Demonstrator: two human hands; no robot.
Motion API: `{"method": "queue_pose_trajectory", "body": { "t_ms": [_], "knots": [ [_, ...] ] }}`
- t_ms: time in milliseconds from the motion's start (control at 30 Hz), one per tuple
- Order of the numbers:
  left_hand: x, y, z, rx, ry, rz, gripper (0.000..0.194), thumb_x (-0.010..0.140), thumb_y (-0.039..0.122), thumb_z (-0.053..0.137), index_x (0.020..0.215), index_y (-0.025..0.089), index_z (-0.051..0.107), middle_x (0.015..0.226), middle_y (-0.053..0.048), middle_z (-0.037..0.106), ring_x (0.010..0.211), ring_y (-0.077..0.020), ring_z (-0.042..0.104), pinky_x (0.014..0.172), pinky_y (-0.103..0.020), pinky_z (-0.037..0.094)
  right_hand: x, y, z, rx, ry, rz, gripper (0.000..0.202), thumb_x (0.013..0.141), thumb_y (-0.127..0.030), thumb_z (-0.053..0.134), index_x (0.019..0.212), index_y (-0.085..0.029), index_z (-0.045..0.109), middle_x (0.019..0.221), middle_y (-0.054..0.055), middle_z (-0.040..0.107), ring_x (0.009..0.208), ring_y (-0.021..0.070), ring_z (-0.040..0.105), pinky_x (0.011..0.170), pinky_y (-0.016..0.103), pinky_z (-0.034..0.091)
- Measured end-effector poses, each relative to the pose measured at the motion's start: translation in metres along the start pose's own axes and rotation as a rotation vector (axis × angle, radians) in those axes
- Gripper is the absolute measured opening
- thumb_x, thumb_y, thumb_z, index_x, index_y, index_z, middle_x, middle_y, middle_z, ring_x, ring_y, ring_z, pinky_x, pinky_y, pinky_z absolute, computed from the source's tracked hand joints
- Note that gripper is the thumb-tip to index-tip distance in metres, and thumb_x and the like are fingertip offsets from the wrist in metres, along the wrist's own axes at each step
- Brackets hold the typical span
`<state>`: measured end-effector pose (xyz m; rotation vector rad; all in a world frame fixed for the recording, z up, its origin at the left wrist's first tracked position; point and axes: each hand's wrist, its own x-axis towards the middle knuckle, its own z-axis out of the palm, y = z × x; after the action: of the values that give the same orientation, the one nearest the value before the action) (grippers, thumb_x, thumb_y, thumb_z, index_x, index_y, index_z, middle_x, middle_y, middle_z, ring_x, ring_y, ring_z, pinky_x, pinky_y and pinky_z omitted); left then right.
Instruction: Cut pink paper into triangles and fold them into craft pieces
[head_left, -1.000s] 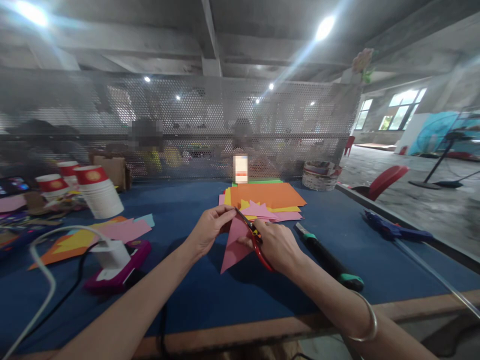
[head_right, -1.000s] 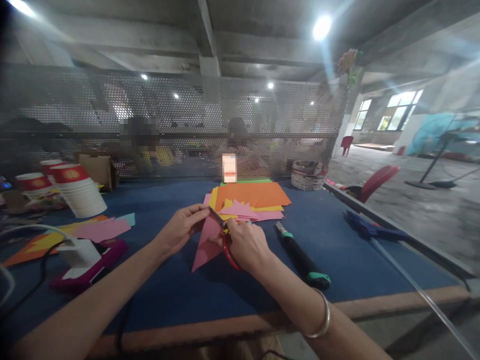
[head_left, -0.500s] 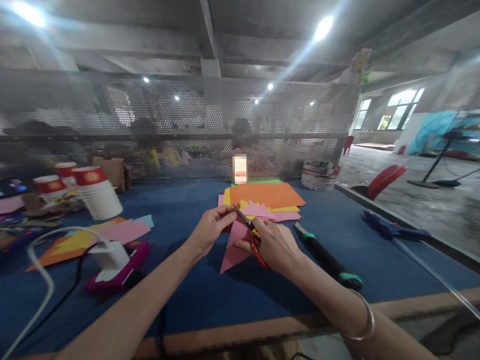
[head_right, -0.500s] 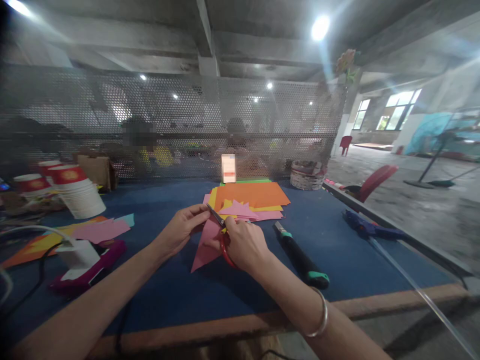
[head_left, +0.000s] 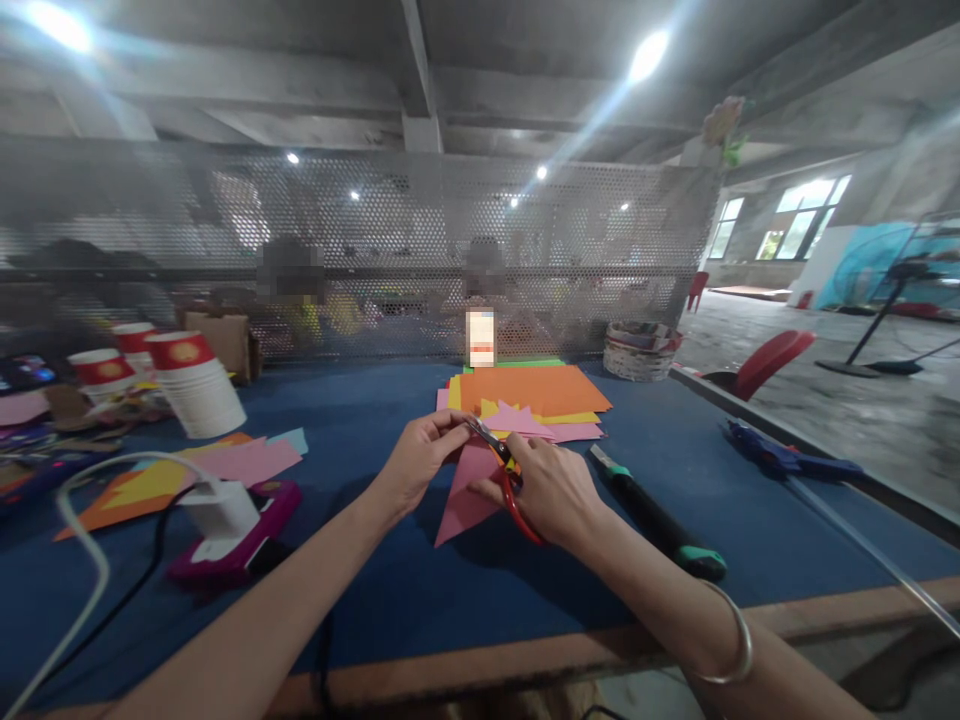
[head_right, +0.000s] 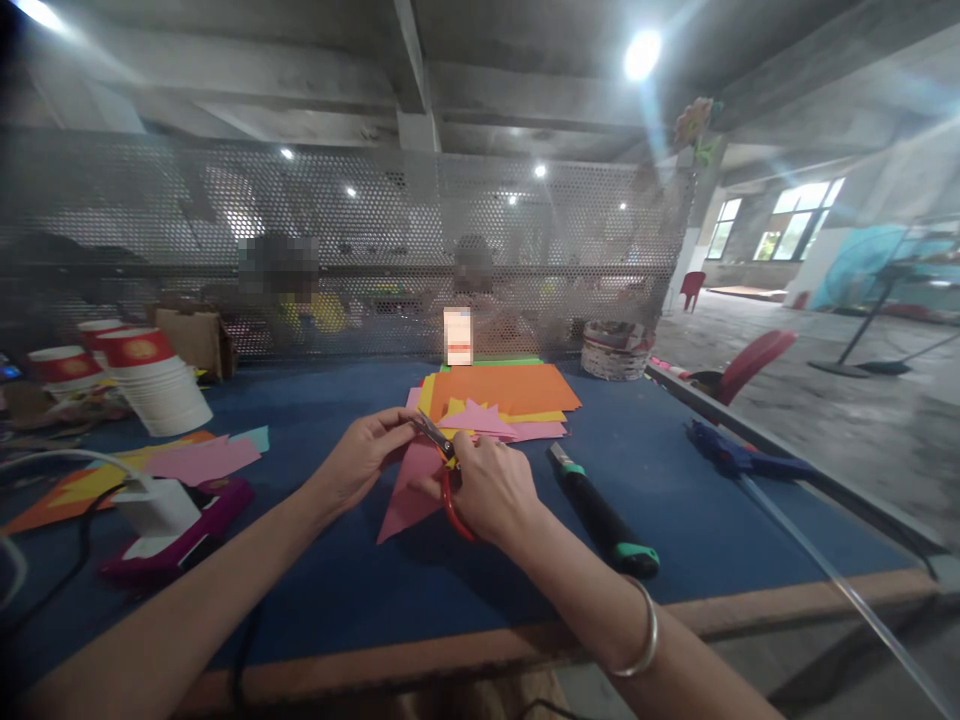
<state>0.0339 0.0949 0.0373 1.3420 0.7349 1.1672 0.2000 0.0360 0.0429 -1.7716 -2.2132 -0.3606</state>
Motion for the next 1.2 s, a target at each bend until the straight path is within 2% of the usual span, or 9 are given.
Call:
{"method": "queue_pose_trajectory", "body": {
  "t_ms": [467, 733, 967, 1200],
  "knots": [
    [0.0006, -0.0017, -0.0001, 0.038, -0.046, -0.002, 0.020, 0.070, 0.032, 0.071, 0.082, 0.016, 0.068, 0.077, -0.001, 0.070, 0.069, -0.0114, 0.061, 0.069, -0.023, 0.048, 0.0031, 0.0013, 0.0010, 0.007, -0.012, 0.001, 0.058, 0.089, -0.071, 0.031, 0.094, -0.019, 0.056, 0.083, 0.009, 0.070, 0.072, 0.0227, 0.067, 0.053, 0.028, 0.031],
    [-0.0002, -0.0008, -0.0007, 0.041, -0.078, -0.002, 0.020, 0.070, 0.033, 0.071, 0.083, 0.017, 0.068, 0.079, -0.001, 0.070, 0.071, -0.0121, 0.061, 0.070, -0.024, 0.049, 0.0020, 0.0029, -0.0001, 0.019, -0.031, -0.015, 0.049, 0.091, -0.064, 0.038, 0.094, -0.019, 0.056, 0.085, 0.008, 0.070, 0.075, 0.0222, 0.067, 0.054, 0.028, 0.031],
    [-0.0002, -0.0010, -0.0013, 0.039, -0.086, -0.005, 0.019, 0.071, 0.032, 0.071, 0.083, 0.017, 0.068, 0.077, 0.001, 0.069, 0.068, -0.0100, 0.060, 0.066, -0.021, 0.048, 0.0027, 0.0041, 0.0006, 0.022, -0.030, -0.017, 0.052, 0.091, -0.066, 0.035, 0.094, -0.019, 0.056, 0.086, 0.008, 0.071, 0.075, 0.0219, 0.067, 0.055, 0.027, 0.032],
    [-0.0001, -0.0011, -0.0017, 0.039, -0.091, -0.007, 0.019, 0.073, 0.031, 0.070, 0.087, 0.018, 0.069, 0.081, -0.001, 0.070, 0.072, -0.0126, 0.062, 0.070, -0.025, 0.050, 0.0028, 0.0046, -0.0005, 0.014, -0.019, -0.024, 0.049, 0.092, -0.063, 0.035, 0.094, -0.019, 0.056, 0.086, 0.008, 0.071, 0.077, 0.0232, 0.068, 0.054, 0.028, 0.033]
  ]
}}
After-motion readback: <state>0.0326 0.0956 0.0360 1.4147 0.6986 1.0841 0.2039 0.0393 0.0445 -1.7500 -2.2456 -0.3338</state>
